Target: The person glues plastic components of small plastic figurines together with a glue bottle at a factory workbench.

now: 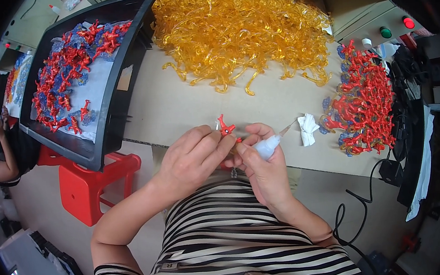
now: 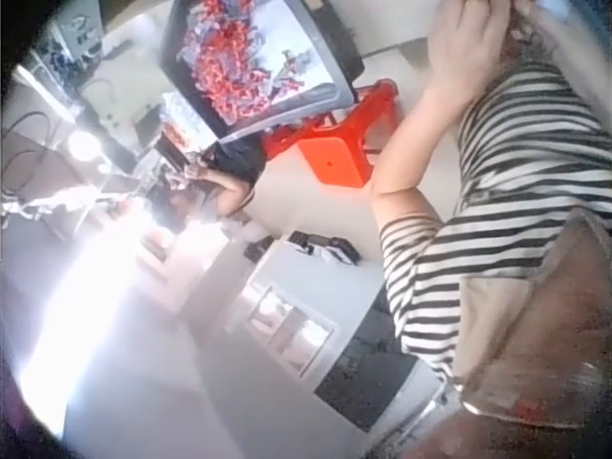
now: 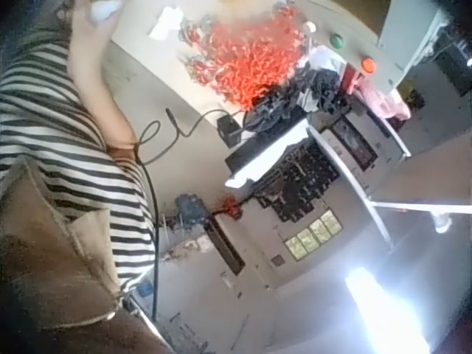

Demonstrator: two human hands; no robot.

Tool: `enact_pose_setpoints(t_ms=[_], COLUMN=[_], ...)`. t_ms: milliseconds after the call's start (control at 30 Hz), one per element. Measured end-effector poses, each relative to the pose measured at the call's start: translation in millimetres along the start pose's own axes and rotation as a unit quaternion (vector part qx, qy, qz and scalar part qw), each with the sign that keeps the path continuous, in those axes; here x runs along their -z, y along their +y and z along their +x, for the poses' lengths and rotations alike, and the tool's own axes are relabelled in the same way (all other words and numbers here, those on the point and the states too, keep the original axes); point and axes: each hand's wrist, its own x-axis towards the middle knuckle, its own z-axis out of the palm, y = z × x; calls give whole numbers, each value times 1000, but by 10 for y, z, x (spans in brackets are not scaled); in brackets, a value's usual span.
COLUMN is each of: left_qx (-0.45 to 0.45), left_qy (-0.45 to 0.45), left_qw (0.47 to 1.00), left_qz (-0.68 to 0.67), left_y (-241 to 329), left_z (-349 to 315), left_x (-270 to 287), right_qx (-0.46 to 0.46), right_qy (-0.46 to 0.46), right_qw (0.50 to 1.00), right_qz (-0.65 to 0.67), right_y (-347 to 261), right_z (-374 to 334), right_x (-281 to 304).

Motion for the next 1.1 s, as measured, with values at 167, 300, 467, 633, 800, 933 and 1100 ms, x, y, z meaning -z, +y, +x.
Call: enact_pose_setpoints(t_ms=[167, 300, 467, 633, 800, 933, 1100], left_qx=[8, 0, -6, -5, -14, -14, -7], left_qy=[28, 46, 64, 57, 60, 68, 62], left_qw=[1000, 999, 998, 998, 998, 997, 998], left_qz=[-7, 10, 8, 2, 12, 17, 17], left_y=[-7, -18, -11, -14, -13, -11, 7], left_z=[-12, -40, -53, -80, -101, -135, -143], left_x=[31, 25, 41, 54, 70, 50, 32], right_qx=[-9, -11, 30, 26, 27, 30, 24], right_qy=[-50, -59, -95, -124, -126, -126, -113], right_qw=[997, 994, 989, 987, 981, 981, 983], right_qz=[-61, -89, -112, -101, -148, -145, -143], right_y=[-23, -56, -11, -4, -38, -26, -14], right_z=[-21, -27, -27, -16, -34, -43, -39], right_x=[37, 32, 100, 137, 118, 111, 124])
